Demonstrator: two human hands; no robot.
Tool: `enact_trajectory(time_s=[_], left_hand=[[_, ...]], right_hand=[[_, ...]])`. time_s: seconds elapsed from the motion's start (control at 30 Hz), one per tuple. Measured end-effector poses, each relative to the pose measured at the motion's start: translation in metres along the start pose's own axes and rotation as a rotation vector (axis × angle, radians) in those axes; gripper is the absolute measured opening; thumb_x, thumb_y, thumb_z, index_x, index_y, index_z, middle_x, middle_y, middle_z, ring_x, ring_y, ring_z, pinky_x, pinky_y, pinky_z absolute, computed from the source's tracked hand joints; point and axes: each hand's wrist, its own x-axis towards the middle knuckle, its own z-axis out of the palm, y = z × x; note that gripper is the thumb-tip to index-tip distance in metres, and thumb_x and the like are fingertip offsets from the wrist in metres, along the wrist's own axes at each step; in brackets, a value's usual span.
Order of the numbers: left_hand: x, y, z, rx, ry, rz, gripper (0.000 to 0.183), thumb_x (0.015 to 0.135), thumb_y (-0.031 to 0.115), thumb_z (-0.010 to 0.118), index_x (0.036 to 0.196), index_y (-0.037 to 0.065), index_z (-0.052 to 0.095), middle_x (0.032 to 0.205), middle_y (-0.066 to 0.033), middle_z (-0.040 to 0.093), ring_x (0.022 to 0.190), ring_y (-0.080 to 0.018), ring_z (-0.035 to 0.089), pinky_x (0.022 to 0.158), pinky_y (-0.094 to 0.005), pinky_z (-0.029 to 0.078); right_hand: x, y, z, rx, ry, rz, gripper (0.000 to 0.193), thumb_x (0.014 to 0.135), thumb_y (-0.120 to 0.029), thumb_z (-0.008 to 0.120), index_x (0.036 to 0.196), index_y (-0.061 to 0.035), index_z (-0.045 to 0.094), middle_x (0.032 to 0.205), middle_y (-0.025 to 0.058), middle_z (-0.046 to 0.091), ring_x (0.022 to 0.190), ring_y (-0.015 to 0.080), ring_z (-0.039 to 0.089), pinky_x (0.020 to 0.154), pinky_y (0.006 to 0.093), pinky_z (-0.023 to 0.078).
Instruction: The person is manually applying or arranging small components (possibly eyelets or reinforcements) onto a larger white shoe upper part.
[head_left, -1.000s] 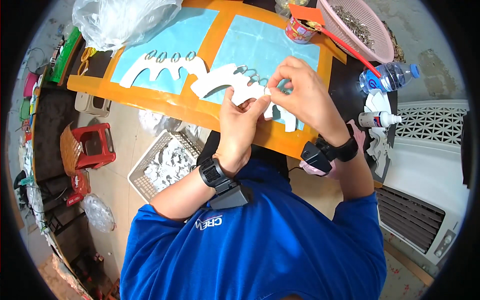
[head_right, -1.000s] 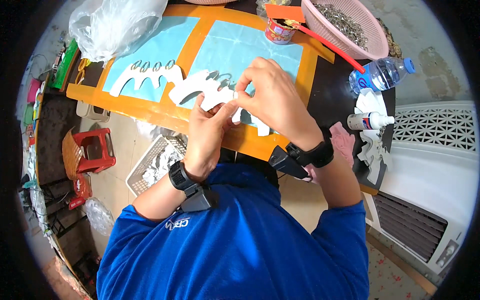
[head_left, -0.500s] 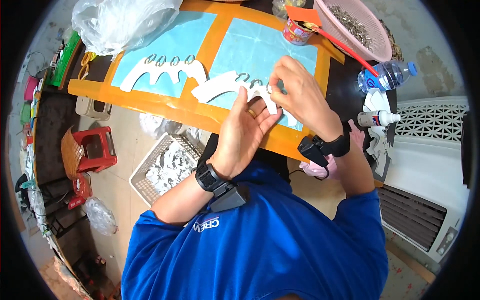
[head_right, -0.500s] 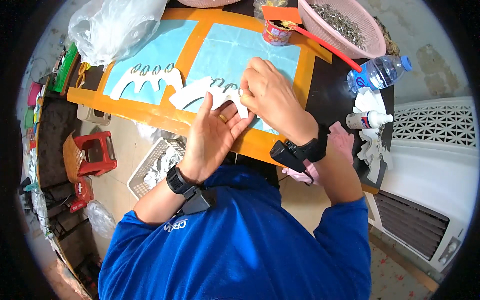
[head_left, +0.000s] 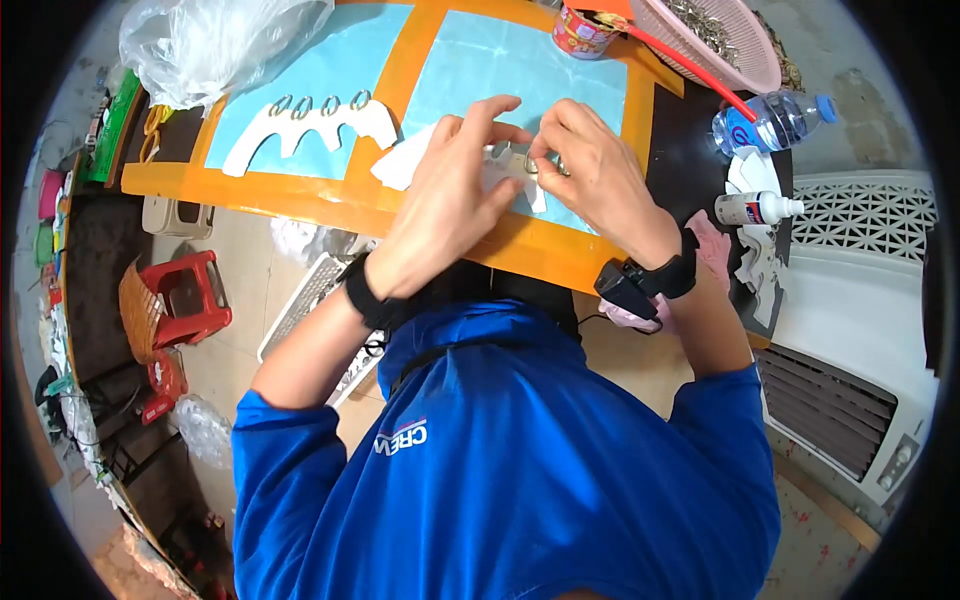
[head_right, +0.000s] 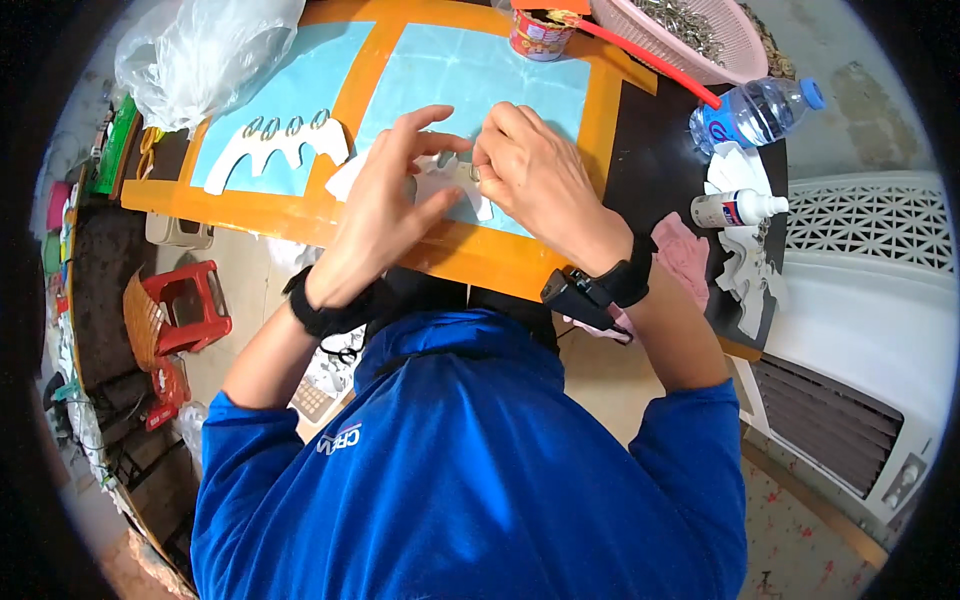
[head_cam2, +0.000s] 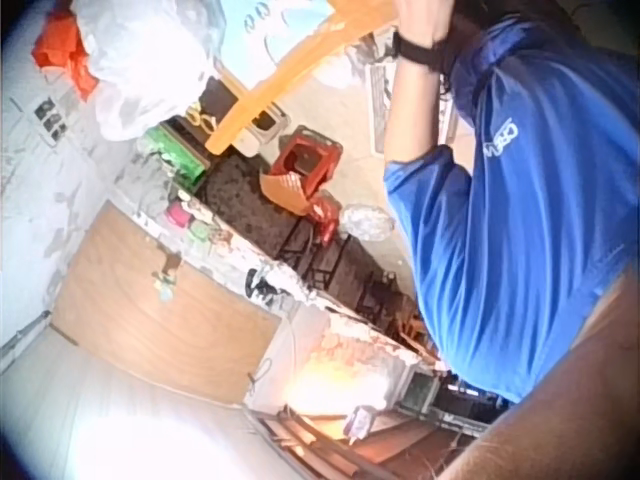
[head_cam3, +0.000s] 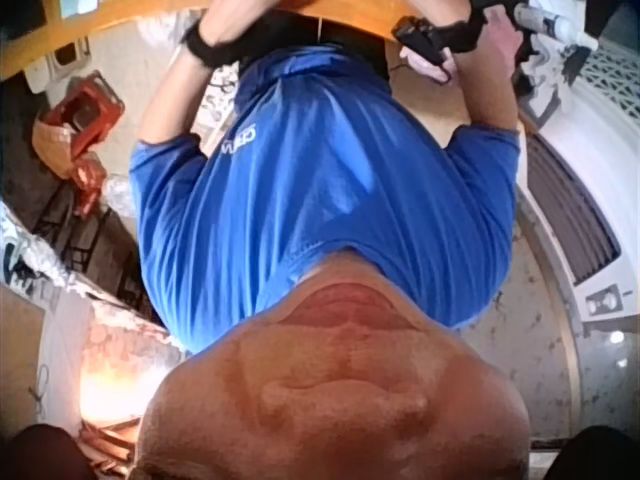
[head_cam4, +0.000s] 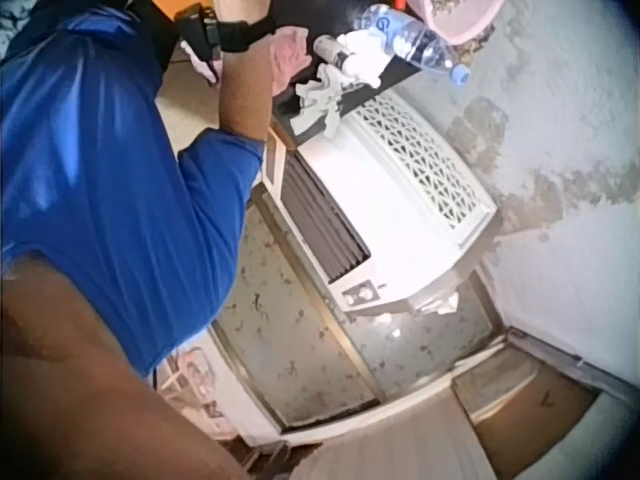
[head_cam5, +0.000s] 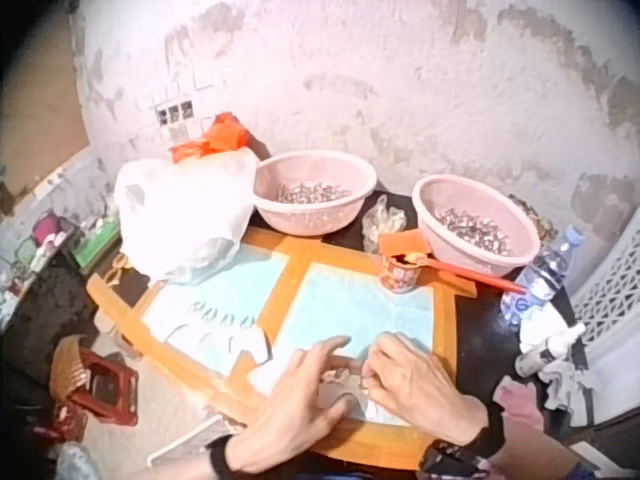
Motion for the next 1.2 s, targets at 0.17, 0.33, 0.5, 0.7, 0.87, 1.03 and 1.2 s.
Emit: enact_trajectory(time_s=[0.17,0.33,0.5,0.7,0.87,1.03,1.2], left_hand=[[0.015,-0.011,0.018,-0.05,-0.011,-0.044,0.076,0.084,-0.002,0.079,0.153,0.013,0.051,0.118,-0.0038,0.078,0.108,-0.0259,0.063,0.095,-0.038,0.053],[0.014,-0.012,0.024,-0.017,-0.016,-0.059,0.077,0.084,0.0,0.08,0.154,0.013,0.052,0.113,-0.0026,0.079,0.107,-0.0262,0.062,0.095,-0.0391,0.053],[0.01,-0.014,0.021,0.007,-0.011,-0.028,0.076,0.085,0.0,0.08,0.154,0.013,0.051,0.112,-0.0039,0.08,0.108,-0.0279,0.062,0.096,-0.0395,0.052],[0.008,-0.017,0.019,-0.016,-0.023,-0.003,0.074,0.087,0.0,0.079,0.154,0.012,0.051,0.116,-0.0046,0.081,0.11,-0.0299,0.061,0.099,-0.0401,0.052],[0.007,-0.018,0.019,-0.047,-0.023,0.012,0.071,0.088,0.0,0.079,0.153,0.012,0.053,0.116,-0.004,0.081,0.112,-0.0305,0.06,0.103,-0.0413,0.051],[0.006,-0.017,0.018,-0.052,-0.048,-0.006,0.065,0.089,0.0,0.079,0.148,0.012,0.055,0.116,-0.003,0.08,0.112,-0.0308,0.059,0.104,-0.0417,0.05],[0.005,-0.019,0.018,-0.056,-0.026,0.017,0.063,0.09,0.0,0.079,0.147,0.012,0.055,0.115,-0.0039,0.079,0.112,-0.0313,0.059,0.103,-0.0419,0.05]], right_hand=[[-0.002,-0.002,0.0,0.001,0.013,0.019,0.012,0.084,-0.004,0.073,0.089,-0.0038,0.061,0.1,0.0095,0.058,0.099,0.0316,0.063,0.084,0.0464,0.054],[-0.005,-0.001,0.0,0.001,-0.002,0.039,0.013,0.084,-0.006,0.073,0.089,-0.0039,0.061,0.101,0.0093,0.057,0.098,0.0316,0.063,0.083,0.0464,0.054],[-0.007,-0.004,0.004,-0.025,0.0,0.032,0.015,0.084,-0.007,0.073,0.09,-0.004,0.06,0.1,0.009,0.056,0.097,0.0308,0.062,0.081,0.0456,0.053],[-0.01,-0.007,0.009,-0.171,0.072,-0.053,0.016,0.082,-0.007,0.073,0.092,-0.0047,0.061,0.104,0.0086,0.056,0.1,0.0293,0.061,0.084,0.0433,0.05],[-0.013,-0.004,0.012,-0.174,0.096,-0.086,0.017,0.081,-0.006,0.074,0.093,-0.0055,0.063,0.113,0.0078,0.06,0.105,0.0288,0.061,0.086,0.0435,0.048],[-0.015,-0.002,0.01,-0.183,0.037,-0.122,0.02,0.08,-0.005,0.075,0.097,-0.0051,0.064,0.116,0.0077,0.063,0.105,0.0291,0.061,0.088,0.0436,0.047],[-0.015,-0.001,0.009,-0.124,0.038,-0.088,0.021,0.08,-0.003,0.075,0.097,-0.0072,0.064,0.113,0.0061,0.065,0.104,0.029,0.061,0.088,0.0431,0.047]])
